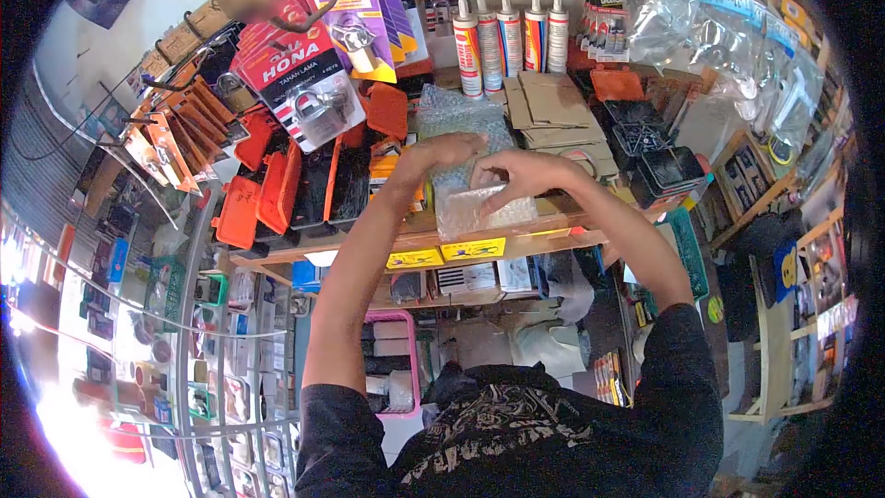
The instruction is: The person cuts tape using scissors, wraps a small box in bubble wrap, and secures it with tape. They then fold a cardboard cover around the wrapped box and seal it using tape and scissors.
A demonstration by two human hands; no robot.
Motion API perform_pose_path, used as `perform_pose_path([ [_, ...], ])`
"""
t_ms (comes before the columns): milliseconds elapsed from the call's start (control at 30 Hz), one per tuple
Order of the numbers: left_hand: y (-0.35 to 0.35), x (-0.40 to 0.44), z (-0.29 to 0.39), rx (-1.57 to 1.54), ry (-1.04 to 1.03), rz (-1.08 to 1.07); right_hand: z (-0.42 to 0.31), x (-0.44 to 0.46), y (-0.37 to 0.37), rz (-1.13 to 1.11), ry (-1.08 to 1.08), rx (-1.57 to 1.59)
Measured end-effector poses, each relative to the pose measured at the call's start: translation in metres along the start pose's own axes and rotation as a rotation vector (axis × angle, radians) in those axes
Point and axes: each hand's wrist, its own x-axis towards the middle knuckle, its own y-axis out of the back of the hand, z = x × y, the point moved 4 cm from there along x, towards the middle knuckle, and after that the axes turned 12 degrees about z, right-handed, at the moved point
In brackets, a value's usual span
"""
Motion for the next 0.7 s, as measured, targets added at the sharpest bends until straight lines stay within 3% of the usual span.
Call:
perform_pose_path([
  [167, -0.018, 0.017, -0.022, -0.079, -0.117, 0.069, 0.026, 0.018, -0.005, -0.153, -0.060, 0.169],
  [367, -0.006, 0.008, -0.011, -0.042, -0.047, -0.013, 0.023, 0.019, 0.000, -0.213, -0.103, 0.010],
  [533, 0.001, -0.005, 0.001, -0.058, -0.058, -0.068, 0.043, 0.022, -0.004, -0.251, -0.014, -0.085],
  [633, 0.001, 0.007, -0.011, -0.119, -0.101, -0.055, 0.026, 0.018, -0.003, -0.176, 0.057, -0.237],
  [700, 0.004, 0.006, -0.004, -0.069, -0.110, -0.195, 0.011, 0.010, -0.006, -0.067, 0.082, -0.137],
])
